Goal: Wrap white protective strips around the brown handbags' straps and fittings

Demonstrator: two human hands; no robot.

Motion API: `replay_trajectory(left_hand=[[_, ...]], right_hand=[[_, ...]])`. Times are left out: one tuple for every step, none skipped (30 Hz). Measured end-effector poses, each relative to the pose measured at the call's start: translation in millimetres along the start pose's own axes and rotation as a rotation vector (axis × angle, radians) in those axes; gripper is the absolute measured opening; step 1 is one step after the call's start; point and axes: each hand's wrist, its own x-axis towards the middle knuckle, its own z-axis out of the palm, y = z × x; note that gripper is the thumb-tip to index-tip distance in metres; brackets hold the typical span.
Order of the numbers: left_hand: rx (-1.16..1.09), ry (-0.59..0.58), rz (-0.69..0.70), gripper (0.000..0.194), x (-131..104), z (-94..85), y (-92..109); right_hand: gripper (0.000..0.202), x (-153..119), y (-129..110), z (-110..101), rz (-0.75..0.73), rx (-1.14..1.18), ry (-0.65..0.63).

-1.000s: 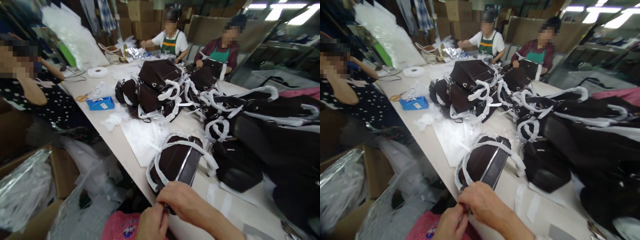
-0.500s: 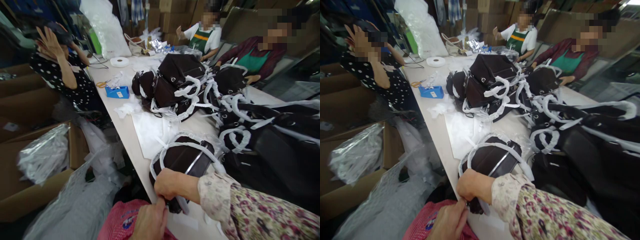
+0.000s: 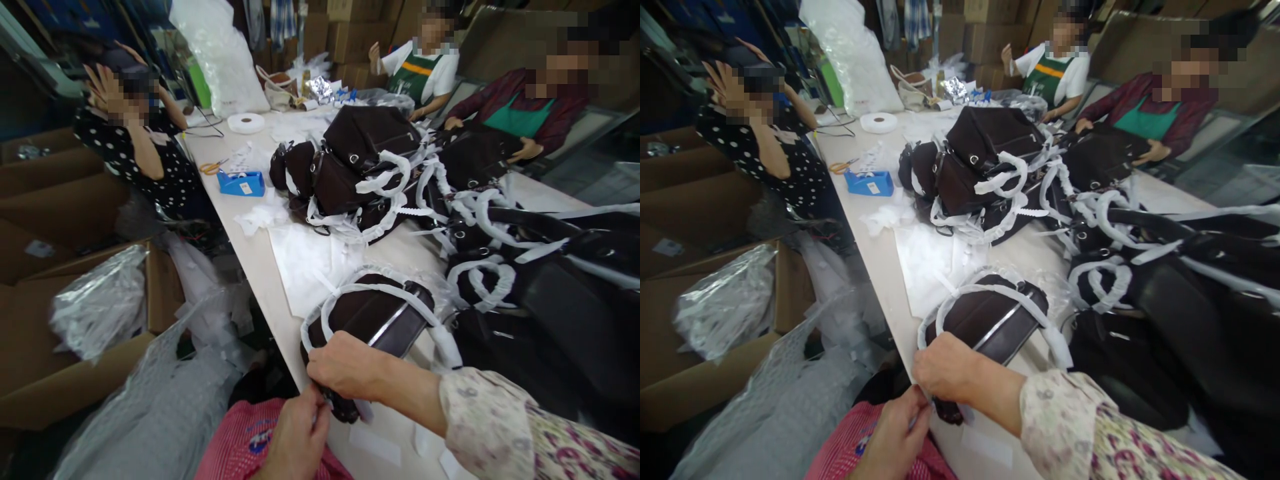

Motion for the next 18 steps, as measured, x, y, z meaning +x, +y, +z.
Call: replay_trajectory(left_hand=[[-0.040,0.012,0.005,0.020,1,-0.2,0],[-0.081,0.028,0.006,0.020,1,-0.7,0],[-0.121,0.047,0.005,0.021,2,-1.4,1],[-0.154,0.064,0.001,0.022,3,-2.5,2],[-0.177,0.073,-0.008,0.023,5,-3.9,3],[-0.189,0.076,-0.024,0.025,6,-5.6,4],[-0.192,0.073,-0.041,0.025,8,-7.4,5],[-0.189,0.066,-0.054,0.025,10,-9.3,7],[-0.188,0.053,-0.059,0.024,12,-11.1,7],[-0.192,0.038,-0.055,0.024,14,-12.8,8],[-0.199,0.024,-0.040,0.024,16,-14.4,8],[-0.203,0.003,-0.015,0.023,17,-15.8,8],[-0.197,-0.027,0.014,0.024,19,-17.1,8],[-0.177,-0.057,0.039,0.024,20,-18.3,8],[-0.149,-0.085,0.061,0.025,22,-19.5,7],[-0.114,-0.109,0.078,0.026,24,-20.4,7],[-0.078,-0.127,0.087,0.027,25,-21.3,7],[-0.049,-0.146,0.082,0.028,27,-21.9,7]], right_hand=[[0.006,0,-2,-1,-0.005,-0.015,0.007],[0.008,1,-4,-1,-0.008,-0.031,0.016],[0.009,1,-6,-2,-0.011,-0.046,0.026],[0.009,1,-8,-3,-0.012,-0.063,0.039],[0.009,1,-10,-5,-0.011,-0.083,0.058],[0.009,1,-12,-6,-0.011,-0.104,0.078],[0.008,0,-14,-8,-0.013,-0.123,0.095],[0.008,-1,-16,-10,-0.013,-0.140,0.113],[0.008,-3,-18,-10,-0.006,-0.152,0.135],[0.009,-5,-20,-10,0.009,-0.161,0.160],[0.010,-8,-22,-9,0.031,-0.167,0.183],[0.011,-11,-25,-6,0.057,-0.173,0.206],[0.011,-15,-28,-2,0.091,-0.177,0.227],[0.011,-19,-31,4,0.133,-0.177,0.247],[0.011,-23,-36,12,0.188,-0.171,0.272],[0.013,-27,-41,20,0.256,-0.158,0.309],[0.015,-31,-46,29,0.331,-0.141,0.360],[0.019,-34,-53,38,0.406,-0.127,0.421]])
